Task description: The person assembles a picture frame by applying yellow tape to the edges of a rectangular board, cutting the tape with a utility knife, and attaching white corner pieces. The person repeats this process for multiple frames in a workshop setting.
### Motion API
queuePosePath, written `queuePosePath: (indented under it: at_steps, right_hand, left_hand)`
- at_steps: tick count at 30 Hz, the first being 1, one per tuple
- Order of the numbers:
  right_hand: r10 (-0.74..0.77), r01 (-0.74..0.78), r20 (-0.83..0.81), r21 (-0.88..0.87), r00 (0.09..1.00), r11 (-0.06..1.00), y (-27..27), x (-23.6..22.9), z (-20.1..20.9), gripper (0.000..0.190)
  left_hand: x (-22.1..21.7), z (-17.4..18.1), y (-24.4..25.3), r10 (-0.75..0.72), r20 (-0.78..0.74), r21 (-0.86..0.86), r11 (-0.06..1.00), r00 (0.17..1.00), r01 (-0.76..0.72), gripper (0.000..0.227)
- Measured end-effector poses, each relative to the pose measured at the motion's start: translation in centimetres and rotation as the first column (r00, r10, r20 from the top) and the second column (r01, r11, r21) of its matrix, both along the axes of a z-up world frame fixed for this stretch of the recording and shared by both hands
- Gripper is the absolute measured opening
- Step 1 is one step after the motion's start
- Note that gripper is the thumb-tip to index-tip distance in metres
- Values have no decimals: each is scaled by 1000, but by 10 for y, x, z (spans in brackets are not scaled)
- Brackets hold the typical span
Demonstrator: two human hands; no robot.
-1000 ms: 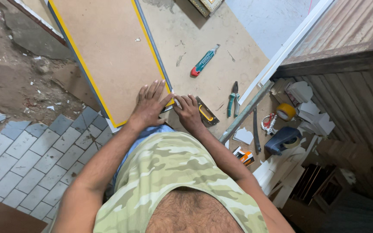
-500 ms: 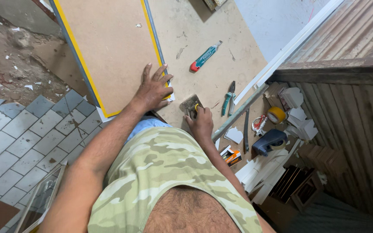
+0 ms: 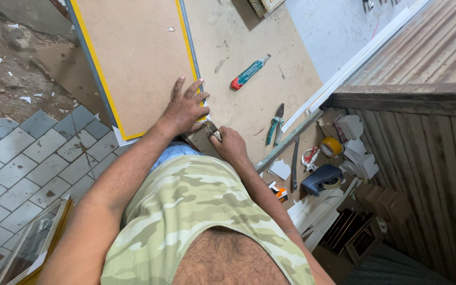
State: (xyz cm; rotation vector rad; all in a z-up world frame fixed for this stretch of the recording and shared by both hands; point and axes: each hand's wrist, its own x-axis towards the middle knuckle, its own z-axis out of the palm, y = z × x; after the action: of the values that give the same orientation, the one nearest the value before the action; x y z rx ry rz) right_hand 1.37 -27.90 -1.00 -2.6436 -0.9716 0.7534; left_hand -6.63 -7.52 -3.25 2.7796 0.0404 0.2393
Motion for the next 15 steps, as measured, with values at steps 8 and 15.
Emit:
queuePosePath:
  at_steps: [8, 15]
  right_hand:
    - [-15, 2, 92, 146, 996, 989, 6, -9, -1, 42]
    - [-70, 45, 180, 144, 981, 989, 0, -19, 2, 47]
  left_hand:
    - [0, -1, -1, 1, -29, 15, 1000, 1000, -1, 31]
    - [-9, -7, 10, -57, 6, -127, 990, 998, 58, 57]
